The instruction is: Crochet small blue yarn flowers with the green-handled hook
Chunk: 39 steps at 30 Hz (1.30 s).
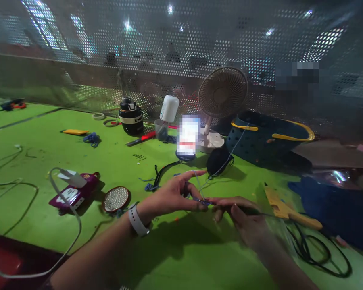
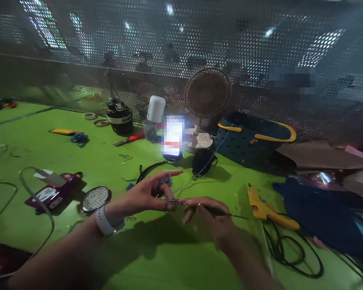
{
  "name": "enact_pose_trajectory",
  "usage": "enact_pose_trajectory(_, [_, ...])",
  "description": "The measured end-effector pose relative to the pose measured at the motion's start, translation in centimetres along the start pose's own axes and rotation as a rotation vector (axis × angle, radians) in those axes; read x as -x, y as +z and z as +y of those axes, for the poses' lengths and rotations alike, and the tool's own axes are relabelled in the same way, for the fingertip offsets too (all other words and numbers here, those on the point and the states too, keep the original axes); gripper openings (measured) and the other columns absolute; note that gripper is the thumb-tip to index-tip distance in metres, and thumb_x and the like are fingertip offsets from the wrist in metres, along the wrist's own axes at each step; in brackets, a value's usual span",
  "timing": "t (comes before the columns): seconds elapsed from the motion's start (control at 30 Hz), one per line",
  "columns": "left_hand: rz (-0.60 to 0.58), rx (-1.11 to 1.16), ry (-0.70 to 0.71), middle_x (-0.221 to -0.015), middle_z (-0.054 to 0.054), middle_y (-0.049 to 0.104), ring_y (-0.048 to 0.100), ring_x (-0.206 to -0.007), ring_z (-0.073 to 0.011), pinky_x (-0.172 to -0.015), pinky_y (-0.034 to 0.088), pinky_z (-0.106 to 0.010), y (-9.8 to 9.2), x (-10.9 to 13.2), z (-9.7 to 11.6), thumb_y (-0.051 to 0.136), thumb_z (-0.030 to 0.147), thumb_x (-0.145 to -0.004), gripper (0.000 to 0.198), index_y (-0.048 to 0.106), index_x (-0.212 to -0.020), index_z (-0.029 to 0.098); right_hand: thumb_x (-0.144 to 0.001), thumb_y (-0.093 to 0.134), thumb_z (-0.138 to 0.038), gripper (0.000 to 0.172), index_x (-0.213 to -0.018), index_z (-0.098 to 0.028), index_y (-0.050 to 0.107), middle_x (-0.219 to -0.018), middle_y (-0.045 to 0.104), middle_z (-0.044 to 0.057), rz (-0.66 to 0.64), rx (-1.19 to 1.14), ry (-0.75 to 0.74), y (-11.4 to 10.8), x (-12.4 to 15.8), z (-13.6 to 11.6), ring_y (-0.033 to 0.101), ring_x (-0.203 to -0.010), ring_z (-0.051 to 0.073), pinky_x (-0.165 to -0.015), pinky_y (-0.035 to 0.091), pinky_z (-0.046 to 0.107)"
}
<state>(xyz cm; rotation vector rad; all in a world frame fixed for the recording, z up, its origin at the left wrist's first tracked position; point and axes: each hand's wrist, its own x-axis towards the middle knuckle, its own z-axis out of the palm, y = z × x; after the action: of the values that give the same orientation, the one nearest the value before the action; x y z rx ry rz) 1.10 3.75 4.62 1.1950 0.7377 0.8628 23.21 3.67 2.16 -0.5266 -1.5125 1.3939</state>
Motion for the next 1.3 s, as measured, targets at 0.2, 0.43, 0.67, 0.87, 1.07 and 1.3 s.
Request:
enact_pose_trajectory(0.2, [0.006, 0.015, -0.005, -0.074, 0.002, 0.068, 0.064, -0.070, -0.0107, -0.073, 0.051, -0.028, -0.1, 0.0, -0.1, 0.081, 0.008, -0.067, 0.092, 0.034, -0.146, 0.016, -0.090, 0.064, -0.034, 0.016, -0.095, -0.028, 0.078, -0.082, 0.080, 0.006, 0.051, 0.065, -0.058, -0.1, -0.1, 0.3, 0.074, -0.096, 0.026, -0.087, 0.059, 0.043])
enact_pose_trajectory(0.43, [-0.015, -0.013, -0.020, -0.076, 0.000, 0.068, 0.065, -0.069, -0.0120, -0.072, 0.051, -0.029, -0.2, 0.1, 0.0, 0.081, 0.011, -0.067, 0.093, 0.033, -0.146, 0.016, -0.090, 0.064, -0.034, 0.016, -0.094, -0.027, 0.078, -0.098, 0.079, 0.007, 0.040, 0.038, -0.019, -0.3, -0.1, 0.2, 0.075, -0.070, 0.021, -0.077, 0.062, 0.042])
enact_pose_trajectory(0.67, [-0.041, -0.084, 0.005, -0.079, -0.002, 0.070, 0.066, -0.073, -0.0137, -0.073, 0.051, -0.030, -0.3, 0.2, 0.1, 0.080, 0.012, -0.069, 0.091, 0.032, -0.147, 0.015, -0.090, 0.063, -0.039, 0.018, -0.093, -0.027, 0.077, -0.088, 0.080, 0.007, -0.005, 0.061, 0.012, -0.7, 0.0, 0.1, 0.076, -0.076, 0.023, -0.080, 0.061, 0.045])
enact_pose_trajectory(0.87, [-0.054, -0.084, 0.012, -0.080, -0.002, 0.070, 0.067, -0.073, -0.0142, -0.074, 0.052, -0.031, -0.5, 0.1, 0.0, 0.081, 0.014, -0.069, 0.091, 0.033, -0.146, 0.015, -0.091, 0.062, -0.037, 0.018, -0.092, -0.027, 0.076, -0.078, 0.079, 0.005, -0.024, 0.040, -0.016, -0.9, 0.0, -0.1, 0.075, -0.078, 0.023, -0.078, 0.060, 0.043])
enact_pose_trajectory(1.07, [-0.054, -0.119, 0.017, -0.078, -0.002, 0.070, 0.067, -0.074, -0.0147, -0.076, 0.051, -0.032, -0.5, 0.1, 0.0, 0.080, 0.012, -0.068, 0.087, 0.037, -0.144, 0.015, -0.091, 0.061, -0.034, 0.018, -0.090, -0.025, 0.077, -0.093, 0.079, 0.007, -0.009, -0.004, 0.058, -1.0, 0.1, -0.4, 0.074, -0.071, 0.021, -0.074, 0.060, 0.038])
enact_pose_trajectory(1.3, [-0.074, -0.189, 0.054, -0.078, -0.003, 0.071, 0.068, -0.077, -0.0162, -0.083, 0.051, -0.035, -0.6, 0.0, -0.3, 0.081, 0.016, -0.068, 0.089, 0.037, -0.145, 0.015, -0.092, 0.061, -0.033, 0.018, -0.090, -0.026, 0.077, -0.094, 0.079, 0.005, -0.027, 0.011, 0.077, -0.8, 0.0, -0.7, 0.074, -0.073, 0.020, -0.076, 0.061, 0.038])
